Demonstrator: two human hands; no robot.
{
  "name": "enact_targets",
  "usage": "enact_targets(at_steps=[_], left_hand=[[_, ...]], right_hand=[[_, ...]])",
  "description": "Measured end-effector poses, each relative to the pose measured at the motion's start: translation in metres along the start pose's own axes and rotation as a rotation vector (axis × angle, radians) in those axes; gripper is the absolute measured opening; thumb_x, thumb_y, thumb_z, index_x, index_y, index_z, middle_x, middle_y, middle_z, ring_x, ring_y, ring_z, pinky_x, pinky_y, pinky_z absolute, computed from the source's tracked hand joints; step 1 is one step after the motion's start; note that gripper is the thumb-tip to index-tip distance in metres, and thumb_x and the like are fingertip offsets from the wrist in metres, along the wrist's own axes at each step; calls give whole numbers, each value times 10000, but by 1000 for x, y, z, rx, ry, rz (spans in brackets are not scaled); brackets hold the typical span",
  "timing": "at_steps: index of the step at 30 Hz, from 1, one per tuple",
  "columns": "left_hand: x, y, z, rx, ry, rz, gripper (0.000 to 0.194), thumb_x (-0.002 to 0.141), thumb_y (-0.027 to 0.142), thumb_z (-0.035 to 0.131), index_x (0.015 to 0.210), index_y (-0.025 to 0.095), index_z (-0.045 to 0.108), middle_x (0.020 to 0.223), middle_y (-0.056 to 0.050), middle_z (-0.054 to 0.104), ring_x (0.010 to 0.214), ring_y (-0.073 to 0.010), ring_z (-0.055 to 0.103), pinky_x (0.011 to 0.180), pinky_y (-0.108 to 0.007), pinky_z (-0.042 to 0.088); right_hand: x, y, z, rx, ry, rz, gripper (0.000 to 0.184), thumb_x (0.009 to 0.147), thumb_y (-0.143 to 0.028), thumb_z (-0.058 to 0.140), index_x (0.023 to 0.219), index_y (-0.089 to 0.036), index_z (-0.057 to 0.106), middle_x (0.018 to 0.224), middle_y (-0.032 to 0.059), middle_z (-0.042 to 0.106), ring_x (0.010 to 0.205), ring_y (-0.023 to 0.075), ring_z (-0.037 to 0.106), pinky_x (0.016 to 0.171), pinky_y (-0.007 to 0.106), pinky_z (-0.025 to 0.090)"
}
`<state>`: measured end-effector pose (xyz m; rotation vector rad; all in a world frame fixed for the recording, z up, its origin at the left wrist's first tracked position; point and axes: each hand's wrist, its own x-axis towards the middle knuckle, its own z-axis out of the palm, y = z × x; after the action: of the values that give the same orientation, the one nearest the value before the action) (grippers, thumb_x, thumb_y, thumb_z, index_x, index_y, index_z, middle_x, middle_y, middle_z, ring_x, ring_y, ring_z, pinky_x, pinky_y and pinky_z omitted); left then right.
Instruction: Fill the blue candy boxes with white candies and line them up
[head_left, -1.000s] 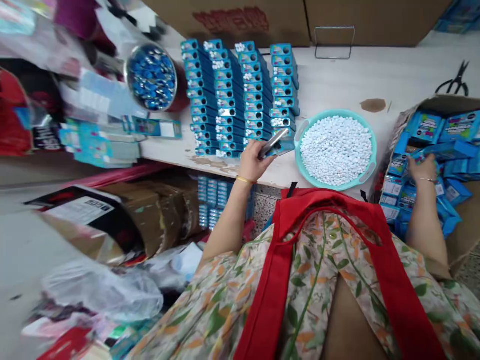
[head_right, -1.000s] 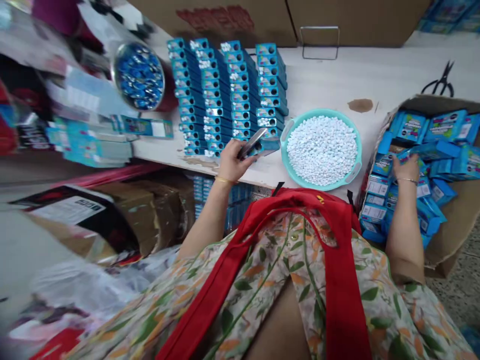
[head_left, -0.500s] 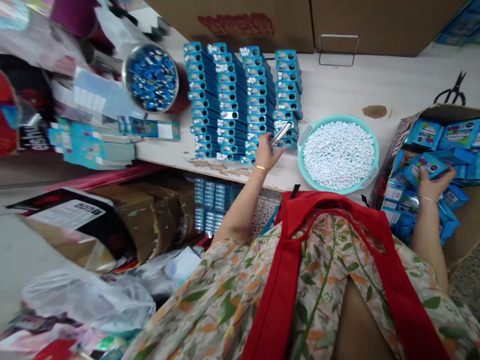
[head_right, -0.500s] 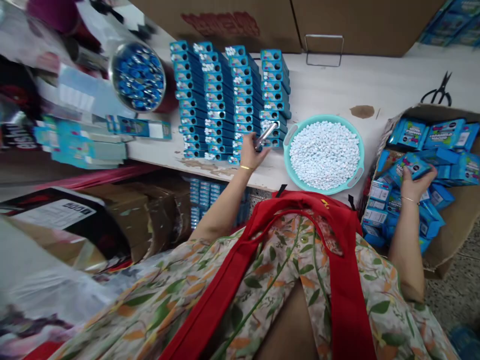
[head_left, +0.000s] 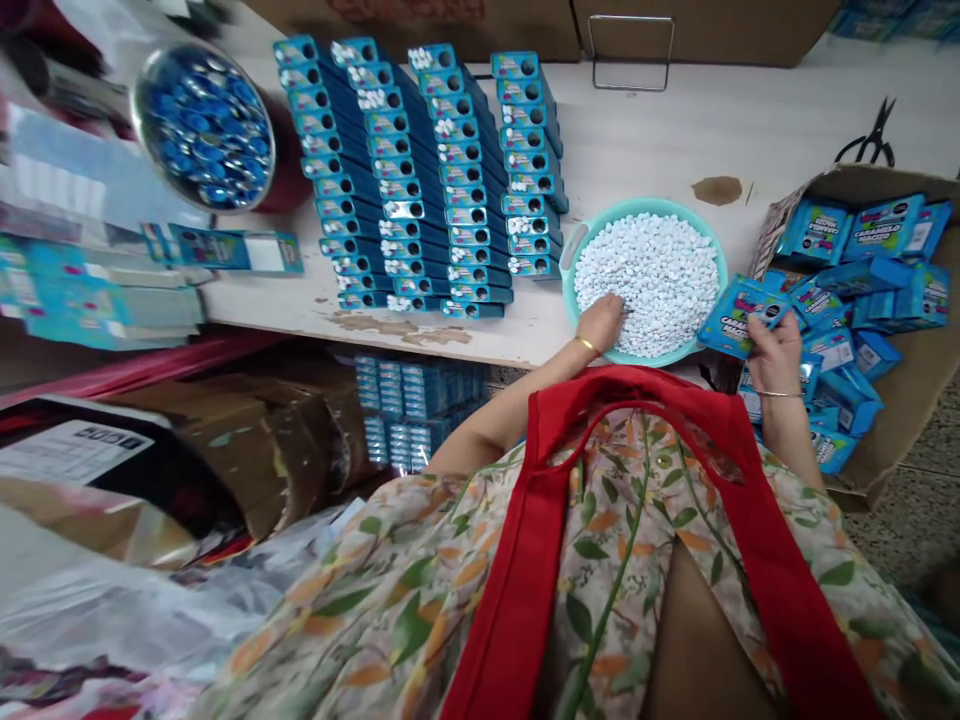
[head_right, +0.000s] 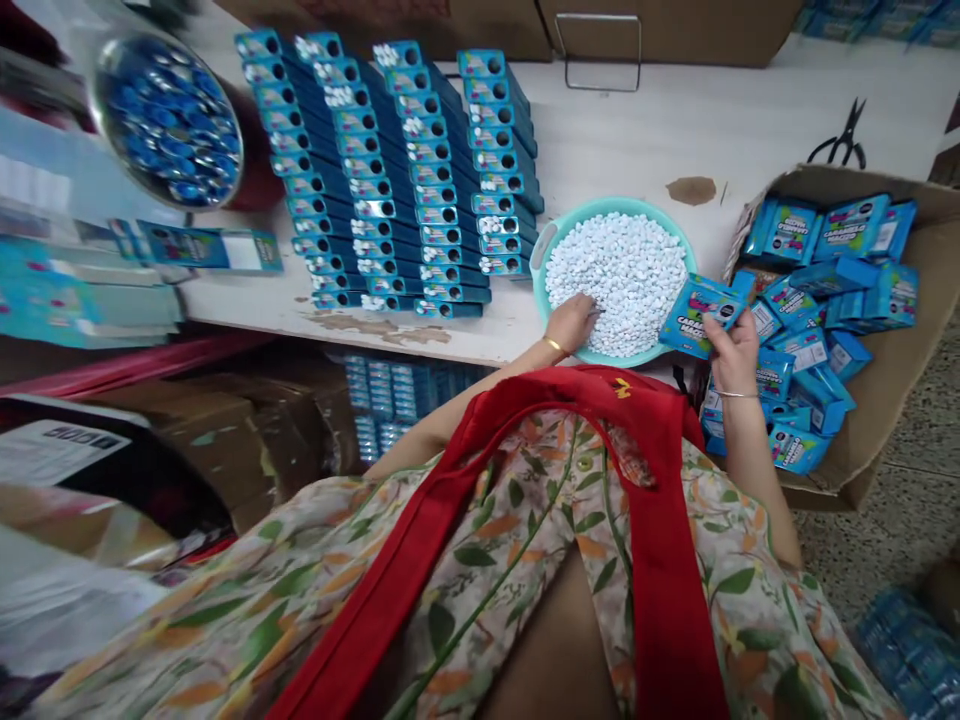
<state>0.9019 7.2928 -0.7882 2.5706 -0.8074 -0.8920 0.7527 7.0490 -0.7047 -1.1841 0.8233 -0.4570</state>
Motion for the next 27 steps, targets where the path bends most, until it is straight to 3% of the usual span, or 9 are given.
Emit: enact_targets(at_steps=[3, 6, 10, 14, 20, 27], left_hand=[[17, 1, 10, -125, 24, 36, 310, 1050, 139, 547, 1330, 155, 679, 1409, -192, 725, 1345, -319, 676, 1169, -431, 526], [18, -14, 5, -228, 38, 97, 299, 1031, 185, 589, 1313, 155, 683, 1366, -175, 744, 1304, -300, 691, 1158, -413, 529], [7, -33, -22, -271, 70, 221, 289, 1026, 296, 637, 1273, 159, 698, 1251, -158, 771, 1144, -284, 721, 1047, -408, 570], [-7, -34, -66, -240, 90, 390, 278, 1017, 316, 643, 1247, 172, 703, 1176, -138, 773, 1048, -266, 718, 970, -398, 573], [-29, -2, -131, -66, 66, 574, 291, 1051, 334, 609, 1277, 183, 713, 1142, -115, 765, 1060, -268, 722, 951, -391, 565], [-46, 56, -180, 266, -8, 493, 262, 1063, 288, 584, 1245, 202, 752, 1141, -112, 762, 1084, -293, 737, 943, -417, 572]], right_hand=[[-4, 18, -4, -59, -52, 41, 579, 624, -461, 1050, 1068, -289, 720, 1048, -51, 831, 965, 167, 798, 934, 343, 706], [-7, 32, -11, -184, -94, -27, 626, 628, -509, 1053, 1092, -286, 697, 1062, -33, 811, 996, 182, 792, 959, 362, 701], [-7, 40, -16, -445, -102, -239, 669, 710, -586, 980, 1220, -265, 690, 1149, 35, 785, 1061, 233, 770, 1044, 459, 678], [-4, 34, -13, -757, -167, -470, 539, 880, -574, 819, 1287, -246, 687, 1212, 102, 766, 1160, 313, 739, 1125, 583, 627], [0, 26, 8, -963, -310, -640, 405, 970, -407, 666, 1348, -264, 653, 1256, 127, 762, 1209, 358, 713, 1088, 617, 624], [0, 33, 27, -970, -380, -750, 413, 955, -287, 600, 1365, -263, 642, 1256, 126, 763, 1184, 335, 708, 1060, 566, 619]])
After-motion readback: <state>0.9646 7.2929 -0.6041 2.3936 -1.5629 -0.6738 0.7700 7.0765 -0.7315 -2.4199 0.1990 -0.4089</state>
